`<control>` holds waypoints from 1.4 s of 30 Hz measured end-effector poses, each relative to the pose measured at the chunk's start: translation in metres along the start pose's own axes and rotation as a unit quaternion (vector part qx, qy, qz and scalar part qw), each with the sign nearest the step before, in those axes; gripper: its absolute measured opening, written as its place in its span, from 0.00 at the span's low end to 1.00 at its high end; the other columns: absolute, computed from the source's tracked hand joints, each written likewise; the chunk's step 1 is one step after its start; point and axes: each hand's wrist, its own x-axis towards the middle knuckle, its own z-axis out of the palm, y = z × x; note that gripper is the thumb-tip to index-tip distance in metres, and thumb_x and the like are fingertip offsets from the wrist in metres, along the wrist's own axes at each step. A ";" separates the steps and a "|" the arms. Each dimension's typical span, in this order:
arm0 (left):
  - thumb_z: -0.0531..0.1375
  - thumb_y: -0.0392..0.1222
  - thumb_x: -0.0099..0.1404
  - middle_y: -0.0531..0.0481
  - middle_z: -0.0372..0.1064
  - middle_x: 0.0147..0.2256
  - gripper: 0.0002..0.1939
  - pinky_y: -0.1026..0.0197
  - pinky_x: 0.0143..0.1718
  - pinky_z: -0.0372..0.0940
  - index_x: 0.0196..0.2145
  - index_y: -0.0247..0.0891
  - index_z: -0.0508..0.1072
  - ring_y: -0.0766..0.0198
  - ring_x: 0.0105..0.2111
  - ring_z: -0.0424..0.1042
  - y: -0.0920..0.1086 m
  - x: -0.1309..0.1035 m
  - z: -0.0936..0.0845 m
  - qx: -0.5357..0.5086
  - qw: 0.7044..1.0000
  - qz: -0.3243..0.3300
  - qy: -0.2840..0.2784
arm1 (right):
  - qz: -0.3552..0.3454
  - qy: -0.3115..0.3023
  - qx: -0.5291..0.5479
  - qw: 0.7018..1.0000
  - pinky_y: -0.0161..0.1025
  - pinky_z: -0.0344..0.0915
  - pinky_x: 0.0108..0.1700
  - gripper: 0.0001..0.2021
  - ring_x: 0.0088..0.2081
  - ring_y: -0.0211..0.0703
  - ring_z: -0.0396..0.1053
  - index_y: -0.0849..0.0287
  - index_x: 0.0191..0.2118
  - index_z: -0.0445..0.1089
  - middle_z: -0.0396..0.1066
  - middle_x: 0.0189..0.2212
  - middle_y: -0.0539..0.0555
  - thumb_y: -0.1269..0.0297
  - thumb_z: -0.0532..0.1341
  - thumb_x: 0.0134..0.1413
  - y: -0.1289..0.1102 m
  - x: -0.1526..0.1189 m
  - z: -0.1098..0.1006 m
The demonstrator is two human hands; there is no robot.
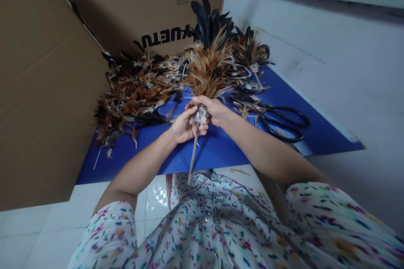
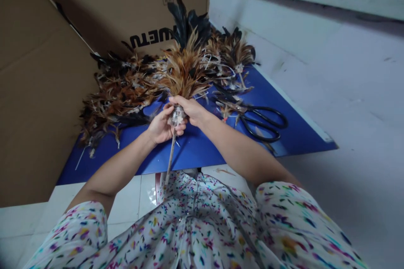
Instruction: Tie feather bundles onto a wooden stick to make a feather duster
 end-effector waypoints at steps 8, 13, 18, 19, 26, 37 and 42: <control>0.52 0.47 0.70 0.48 0.66 0.24 0.16 0.61 0.21 0.68 0.32 0.32 0.71 0.67 0.19 0.64 -0.006 0.000 0.000 0.031 0.999 -0.005 0.003 | -0.012 -0.101 -0.005 0.995 0.32 0.66 0.20 0.13 0.20 0.36 0.68 0.63 0.29 0.76 0.73 0.21 0.51 0.57 0.62 0.51 0.008 0.005 -0.007; 0.60 0.44 0.65 0.49 0.68 0.25 0.11 0.58 0.29 0.73 0.31 0.31 0.71 0.66 0.22 0.69 -0.008 -0.002 0.001 0.054 0.998 0.007 0.009 | -0.029 -0.148 -0.035 0.988 0.31 0.64 0.20 0.16 0.22 0.35 0.67 0.62 0.32 0.77 0.74 0.25 0.52 0.52 0.63 0.48 0.010 0.007 -0.012; 0.58 0.40 0.66 0.42 0.75 0.31 0.10 0.58 0.34 0.74 0.34 0.29 0.74 0.62 0.30 0.76 -0.008 -0.001 0.002 0.060 0.998 -0.008 -0.001 | -0.016 -0.162 -0.104 0.981 0.32 0.53 0.12 0.18 0.13 0.32 0.57 0.59 0.37 0.76 0.73 0.23 0.50 0.48 0.60 0.52 0.011 0.007 -0.016; 0.57 0.39 0.67 0.42 0.76 0.31 0.10 0.60 0.34 0.74 0.34 0.28 0.74 0.62 0.30 0.76 -0.008 -0.001 0.003 0.056 0.998 -0.011 0.009 | -0.019 -0.165 -0.101 0.981 0.32 0.56 0.13 0.18 0.15 0.33 0.59 0.59 0.36 0.76 0.74 0.23 0.51 0.48 0.60 0.52 0.012 0.007 -0.016; 0.57 0.34 0.67 0.48 0.73 0.27 0.06 0.62 0.30 0.72 0.32 0.31 0.71 0.66 0.25 0.74 -0.010 -0.005 0.013 0.042 0.997 -0.008 0.060 | -0.048 -0.196 -0.072 0.977 0.31 0.70 0.31 0.17 0.30 0.39 0.72 0.61 0.33 0.77 0.76 0.29 0.52 0.51 0.63 0.48 0.011 0.006 -0.013; 0.56 0.43 0.69 0.57 0.52 0.21 0.12 0.73 0.16 0.50 0.30 0.34 0.66 0.76 0.16 0.51 -0.007 -0.010 0.016 -0.015 0.999 -0.008 -0.028 | -0.065 -0.223 -0.047 0.972 0.31 0.70 0.35 0.17 0.32 0.37 0.72 0.60 0.33 0.77 0.76 0.31 0.52 0.50 0.65 0.48 0.011 0.008 -0.019; 0.44 0.54 0.72 0.51 0.55 0.24 0.25 0.69 0.17 0.54 0.33 0.32 0.69 0.72 0.18 0.53 -0.003 -0.013 0.020 -0.075 0.997 -0.025 -0.017 | -0.076 -0.199 -0.035 0.976 0.32 0.71 0.37 0.18 0.32 0.38 0.72 0.60 0.32 0.75 0.75 0.29 0.52 0.48 0.65 0.45 0.010 0.008 -0.020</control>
